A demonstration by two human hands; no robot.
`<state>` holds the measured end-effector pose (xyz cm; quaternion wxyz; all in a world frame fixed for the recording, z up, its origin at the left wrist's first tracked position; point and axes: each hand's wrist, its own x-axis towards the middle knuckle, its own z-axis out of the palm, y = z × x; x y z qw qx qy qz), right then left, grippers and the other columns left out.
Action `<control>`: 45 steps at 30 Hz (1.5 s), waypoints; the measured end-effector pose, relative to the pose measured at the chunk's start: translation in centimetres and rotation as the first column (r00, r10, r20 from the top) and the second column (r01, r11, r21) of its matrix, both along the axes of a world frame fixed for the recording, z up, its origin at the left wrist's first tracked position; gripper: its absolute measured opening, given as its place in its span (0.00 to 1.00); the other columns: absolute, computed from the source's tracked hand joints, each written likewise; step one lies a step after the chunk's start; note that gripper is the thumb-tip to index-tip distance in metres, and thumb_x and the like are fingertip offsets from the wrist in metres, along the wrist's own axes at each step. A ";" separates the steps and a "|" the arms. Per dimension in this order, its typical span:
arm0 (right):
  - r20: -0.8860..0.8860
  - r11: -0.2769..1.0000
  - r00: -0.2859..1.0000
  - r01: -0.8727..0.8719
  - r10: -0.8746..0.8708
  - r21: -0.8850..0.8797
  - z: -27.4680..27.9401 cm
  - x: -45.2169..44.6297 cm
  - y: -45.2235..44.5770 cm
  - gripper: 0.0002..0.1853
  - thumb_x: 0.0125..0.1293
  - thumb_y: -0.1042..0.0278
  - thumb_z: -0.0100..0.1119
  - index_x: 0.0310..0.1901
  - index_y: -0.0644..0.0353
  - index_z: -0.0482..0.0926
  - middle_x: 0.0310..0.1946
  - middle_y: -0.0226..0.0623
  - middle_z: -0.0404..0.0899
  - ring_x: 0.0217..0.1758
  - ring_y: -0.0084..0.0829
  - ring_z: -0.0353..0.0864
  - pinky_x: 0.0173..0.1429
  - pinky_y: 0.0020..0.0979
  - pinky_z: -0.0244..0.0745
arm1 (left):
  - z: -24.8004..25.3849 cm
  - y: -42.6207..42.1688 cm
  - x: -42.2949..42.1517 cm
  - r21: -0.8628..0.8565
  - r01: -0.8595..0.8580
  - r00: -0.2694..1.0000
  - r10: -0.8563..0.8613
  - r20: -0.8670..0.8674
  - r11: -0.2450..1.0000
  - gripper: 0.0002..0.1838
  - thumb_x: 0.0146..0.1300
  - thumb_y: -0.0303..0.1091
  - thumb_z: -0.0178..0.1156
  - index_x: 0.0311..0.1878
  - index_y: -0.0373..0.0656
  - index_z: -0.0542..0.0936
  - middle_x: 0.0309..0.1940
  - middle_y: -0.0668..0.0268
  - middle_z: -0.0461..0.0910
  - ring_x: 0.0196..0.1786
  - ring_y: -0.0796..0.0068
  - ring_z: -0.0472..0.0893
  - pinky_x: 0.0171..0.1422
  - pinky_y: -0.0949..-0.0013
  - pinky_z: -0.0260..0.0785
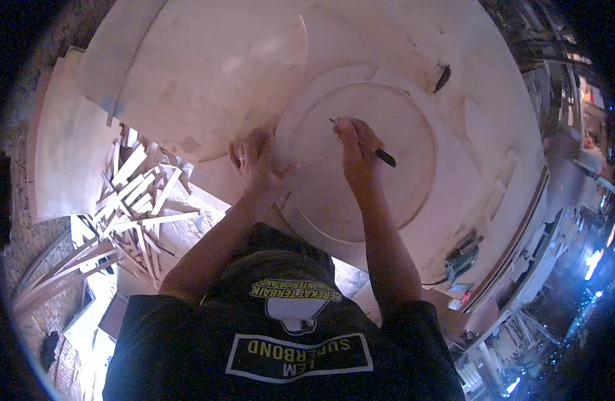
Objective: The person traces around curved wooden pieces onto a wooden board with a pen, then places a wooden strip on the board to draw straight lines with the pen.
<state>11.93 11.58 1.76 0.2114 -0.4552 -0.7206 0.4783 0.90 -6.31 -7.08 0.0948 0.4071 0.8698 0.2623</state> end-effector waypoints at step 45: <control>0.030 0.994 0.994 0.108 -0.107 -0.026 -1.8 6.3 -0.4 0.18 0.75 0.58 0.62 0.47 0.69 0.84 0.35 0.35 0.86 0.37 0.22 0.81 0.44 0.26 0.76 | -0.1 0.4 0.8 0.044 -0.068 0.998 0.068 0.012 0.997 0.39 0.51 0.54 0.73 0.63 0.41 0.78 0.74 0.62 0.60 0.79 0.61 0.59 0.83 0.29 0.25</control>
